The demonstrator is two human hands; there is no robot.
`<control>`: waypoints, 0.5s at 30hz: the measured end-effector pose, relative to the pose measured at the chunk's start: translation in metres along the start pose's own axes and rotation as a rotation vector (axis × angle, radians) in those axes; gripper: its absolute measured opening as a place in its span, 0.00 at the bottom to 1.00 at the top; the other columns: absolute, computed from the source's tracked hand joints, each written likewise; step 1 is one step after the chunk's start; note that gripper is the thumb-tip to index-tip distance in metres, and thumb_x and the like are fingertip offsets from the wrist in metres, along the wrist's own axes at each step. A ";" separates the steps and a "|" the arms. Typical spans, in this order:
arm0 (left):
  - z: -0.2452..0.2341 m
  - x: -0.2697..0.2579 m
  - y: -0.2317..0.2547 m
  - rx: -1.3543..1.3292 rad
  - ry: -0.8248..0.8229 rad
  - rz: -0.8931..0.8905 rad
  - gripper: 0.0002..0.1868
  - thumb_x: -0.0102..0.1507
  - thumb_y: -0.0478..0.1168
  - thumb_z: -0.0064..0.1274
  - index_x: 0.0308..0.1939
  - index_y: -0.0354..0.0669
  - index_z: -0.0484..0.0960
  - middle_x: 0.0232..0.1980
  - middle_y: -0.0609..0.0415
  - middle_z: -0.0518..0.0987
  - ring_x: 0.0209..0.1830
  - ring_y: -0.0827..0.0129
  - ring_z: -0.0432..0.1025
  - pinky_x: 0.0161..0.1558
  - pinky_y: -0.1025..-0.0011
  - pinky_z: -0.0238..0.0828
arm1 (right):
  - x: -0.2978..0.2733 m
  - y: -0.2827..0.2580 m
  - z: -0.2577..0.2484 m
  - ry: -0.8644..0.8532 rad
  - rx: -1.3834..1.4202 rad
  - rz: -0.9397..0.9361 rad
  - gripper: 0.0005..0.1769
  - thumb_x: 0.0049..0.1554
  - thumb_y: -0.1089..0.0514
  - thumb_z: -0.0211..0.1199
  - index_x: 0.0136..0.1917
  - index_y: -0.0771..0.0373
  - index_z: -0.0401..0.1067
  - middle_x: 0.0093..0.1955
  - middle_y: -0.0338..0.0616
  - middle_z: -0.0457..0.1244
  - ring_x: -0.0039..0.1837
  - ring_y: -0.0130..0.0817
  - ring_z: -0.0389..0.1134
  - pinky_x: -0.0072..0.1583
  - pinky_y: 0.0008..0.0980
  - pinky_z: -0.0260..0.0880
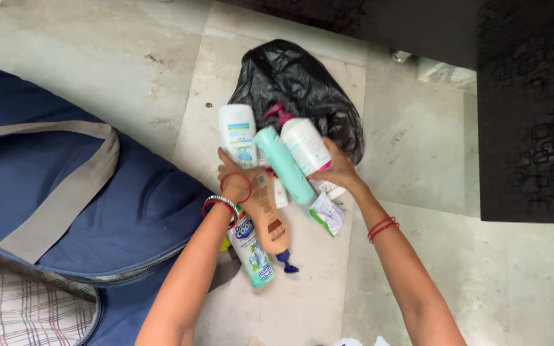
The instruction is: The person removes a folded white garment with red trim from a blue duffel bag and places it on a shelf in a wardrobe. Then the person gathers several toiletry bottles and tubes from the floor and packs them into a black plastic bag, which is tied and placed on a nearby surface.
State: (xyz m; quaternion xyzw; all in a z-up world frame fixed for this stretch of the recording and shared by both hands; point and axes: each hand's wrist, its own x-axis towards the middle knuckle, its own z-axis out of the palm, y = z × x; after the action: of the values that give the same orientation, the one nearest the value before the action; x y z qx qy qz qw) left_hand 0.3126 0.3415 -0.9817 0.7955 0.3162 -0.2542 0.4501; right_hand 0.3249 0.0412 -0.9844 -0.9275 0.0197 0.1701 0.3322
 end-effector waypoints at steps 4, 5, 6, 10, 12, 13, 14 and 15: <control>-0.001 -0.014 -0.025 0.011 -0.071 -0.027 0.82 0.41 0.50 0.74 0.81 0.57 0.23 0.77 0.32 0.54 0.76 0.42 0.57 0.73 0.58 0.60 | -0.028 -0.013 0.001 -0.080 -0.049 -0.116 0.74 0.28 0.49 0.83 0.81 0.56 0.47 0.78 0.52 0.56 0.77 0.47 0.57 0.75 0.37 0.56; 0.000 -0.017 -0.031 0.077 0.004 0.073 0.80 0.43 0.49 0.74 0.81 0.55 0.24 0.77 0.28 0.49 0.77 0.39 0.52 0.73 0.56 0.55 | -0.034 -0.017 0.001 -0.100 -0.076 -0.145 0.74 0.28 0.50 0.83 0.82 0.55 0.47 0.78 0.53 0.56 0.78 0.47 0.57 0.75 0.38 0.56; 0.002 -0.019 -0.037 0.143 0.079 0.172 0.78 0.45 0.48 0.74 0.81 0.53 0.25 0.78 0.25 0.44 0.78 0.35 0.46 0.74 0.54 0.51 | -0.041 -0.020 0.003 -0.121 -0.062 -0.138 0.75 0.28 0.51 0.83 0.82 0.55 0.46 0.78 0.53 0.54 0.78 0.48 0.55 0.75 0.38 0.55; 0.009 -0.030 -0.053 0.344 0.198 0.394 0.67 0.50 0.41 0.67 0.80 0.52 0.32 0.80 0.26 0.37 0.82 0.33 0.35 0.75 0.45 0.41 | -0.074 -0.023 0.006 -0.184 -0.009 -0.141 0.76 0.28 0.53 0.83 0.82 0.56 0.42 0.79 0.55 0.50 0.79 0.48 0.52 0.76 0.39 0.52; 0.008 -0.030 -0.050 0.399 0.170 0.417 0.64 0.51 0.42 0.65 0.81 0.53 0.34 0.80 0.26 0.38 0.82 0.33 0.36 0.75 0.43 0.42 | -0.092 -0.018 0.006 -0.218 0.074 -0.114 0.75 0.29 0.55 0.82 0.82 0.55 0.41 0.79 0.54 0.50 0.80 0.46 0.52 0.77 0.38 0.52; 0.007 -0.030 -0.046 0.428 0.156 0.432 0.63 0.52 0.43 0.64 0.81 0.54 0.35 0.80 0.27 0.38 0.82 0.33 0.36 0.74 0.42 0.42 | -0.102 -0.014 0.006 -0.243 0.141 -0.077 0.75 0.29 0.56 0.82 0.82 0.55 0.41 0.79 0.52 0.50 0.80 0.44 0.52 0.77 0.37 0.52; 0.006 -0.030 -0.042 0.476 0.114 0.435 0.63 0.52 0.43 0.64 0.81 0.54 0.35 0.81 0.28 0.38 0.82 0.34 0.36 0.74 0.42 0.42 | -0.111 -0.011 0.005 -0.267 0.209 -0.041 0.75 0.30 0.58 0.81 0.82 0.54 0.40 0.79 0.51 0.50 0.80 0.43 0.52 0.76 0.36 0.52; 0.003 -0.029 -0.038 0.524 0.074 0.438 0.63 0.52 0.43 0.64 0.81 0.54 0.36 0.81 0.28 0.38 0.82 0.35 0.36 0.74 0.42 0.42 | -0.117 -0.008 0.005 -0.284 0.224 -0.025 0.74 0.31 0.59 0.80 0.82 0.54 0.40 0.80 0.50 0.50 0.80 0.42 0.51 0.77 0.36 0.52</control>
State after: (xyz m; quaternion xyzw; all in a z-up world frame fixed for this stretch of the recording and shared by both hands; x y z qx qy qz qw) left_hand 0.2645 0.3456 -0.9841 0.9418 0.0779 -0.1951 0.2625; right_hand 0.2145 0.0411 -0.9447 -0.8516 -0.0200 0.2918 0.4351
